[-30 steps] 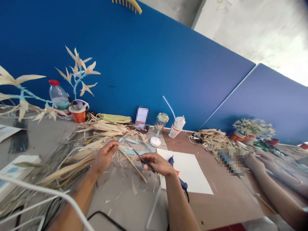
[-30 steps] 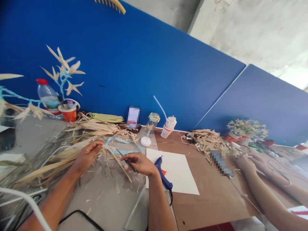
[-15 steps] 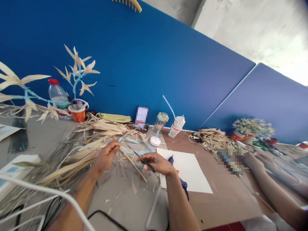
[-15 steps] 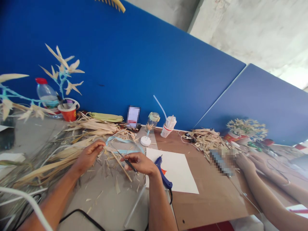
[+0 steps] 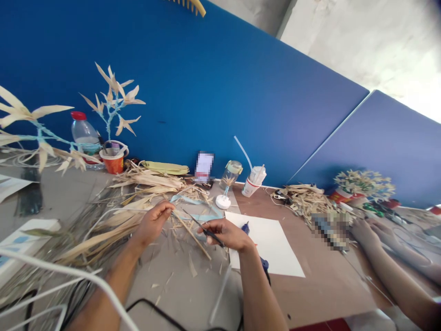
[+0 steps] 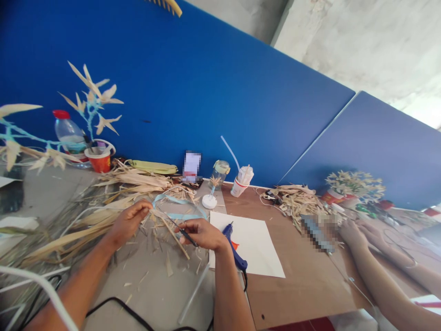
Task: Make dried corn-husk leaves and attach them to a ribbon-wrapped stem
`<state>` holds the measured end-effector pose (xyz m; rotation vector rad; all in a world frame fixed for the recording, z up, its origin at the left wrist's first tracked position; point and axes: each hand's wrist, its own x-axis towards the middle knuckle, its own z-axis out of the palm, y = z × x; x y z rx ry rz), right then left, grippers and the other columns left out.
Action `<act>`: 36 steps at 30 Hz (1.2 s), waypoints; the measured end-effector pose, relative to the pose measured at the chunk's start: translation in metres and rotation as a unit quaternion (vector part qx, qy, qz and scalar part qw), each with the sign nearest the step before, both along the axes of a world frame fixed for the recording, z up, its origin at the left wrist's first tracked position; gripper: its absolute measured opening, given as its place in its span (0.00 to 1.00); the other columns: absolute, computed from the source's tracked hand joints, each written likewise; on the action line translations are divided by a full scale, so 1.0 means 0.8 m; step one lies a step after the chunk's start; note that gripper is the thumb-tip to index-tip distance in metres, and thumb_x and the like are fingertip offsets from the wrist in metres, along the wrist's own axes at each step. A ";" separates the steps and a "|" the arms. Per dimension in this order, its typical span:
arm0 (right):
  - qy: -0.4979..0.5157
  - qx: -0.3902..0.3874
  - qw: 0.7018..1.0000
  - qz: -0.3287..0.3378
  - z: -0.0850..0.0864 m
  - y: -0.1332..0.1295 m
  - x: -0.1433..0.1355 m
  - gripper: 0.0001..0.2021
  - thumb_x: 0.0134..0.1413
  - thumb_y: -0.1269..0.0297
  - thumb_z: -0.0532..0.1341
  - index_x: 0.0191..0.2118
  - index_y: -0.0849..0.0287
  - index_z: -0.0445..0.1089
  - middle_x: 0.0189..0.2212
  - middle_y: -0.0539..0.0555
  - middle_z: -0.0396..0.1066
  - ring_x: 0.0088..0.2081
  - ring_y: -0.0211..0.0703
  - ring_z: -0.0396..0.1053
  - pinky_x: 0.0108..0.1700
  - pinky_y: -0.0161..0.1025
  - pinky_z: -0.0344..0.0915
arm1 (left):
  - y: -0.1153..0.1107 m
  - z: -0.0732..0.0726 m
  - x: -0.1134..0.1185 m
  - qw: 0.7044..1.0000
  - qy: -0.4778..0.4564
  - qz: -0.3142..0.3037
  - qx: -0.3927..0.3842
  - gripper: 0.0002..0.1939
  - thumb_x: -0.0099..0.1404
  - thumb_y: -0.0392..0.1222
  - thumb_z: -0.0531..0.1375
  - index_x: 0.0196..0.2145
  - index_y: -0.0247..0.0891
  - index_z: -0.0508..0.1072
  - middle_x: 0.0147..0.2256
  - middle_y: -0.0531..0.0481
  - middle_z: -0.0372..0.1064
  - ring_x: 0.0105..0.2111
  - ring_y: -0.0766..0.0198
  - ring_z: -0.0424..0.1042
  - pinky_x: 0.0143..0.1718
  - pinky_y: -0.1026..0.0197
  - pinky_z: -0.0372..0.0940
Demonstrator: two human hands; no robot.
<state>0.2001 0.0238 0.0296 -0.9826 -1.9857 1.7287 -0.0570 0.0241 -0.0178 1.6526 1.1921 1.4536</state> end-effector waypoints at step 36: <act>-0.247 0.264 0.878 -0.313 -0.032 0.010 -0.026 0.23 0.52 0.62 0.61 0.54 0.61 0.67 0.34 0.56 0.76 0.37 0.47 0.71 0.40 0.39 0.61 | -0.005 -0.006 0.034 0.963 -0.234 0.012 -0.130 0.13 0.52 0.48 0.66 0.31 0.39 0.70 0.27 0.54 0.67 0.30 0.64 0.65 0.36 0.62 0.60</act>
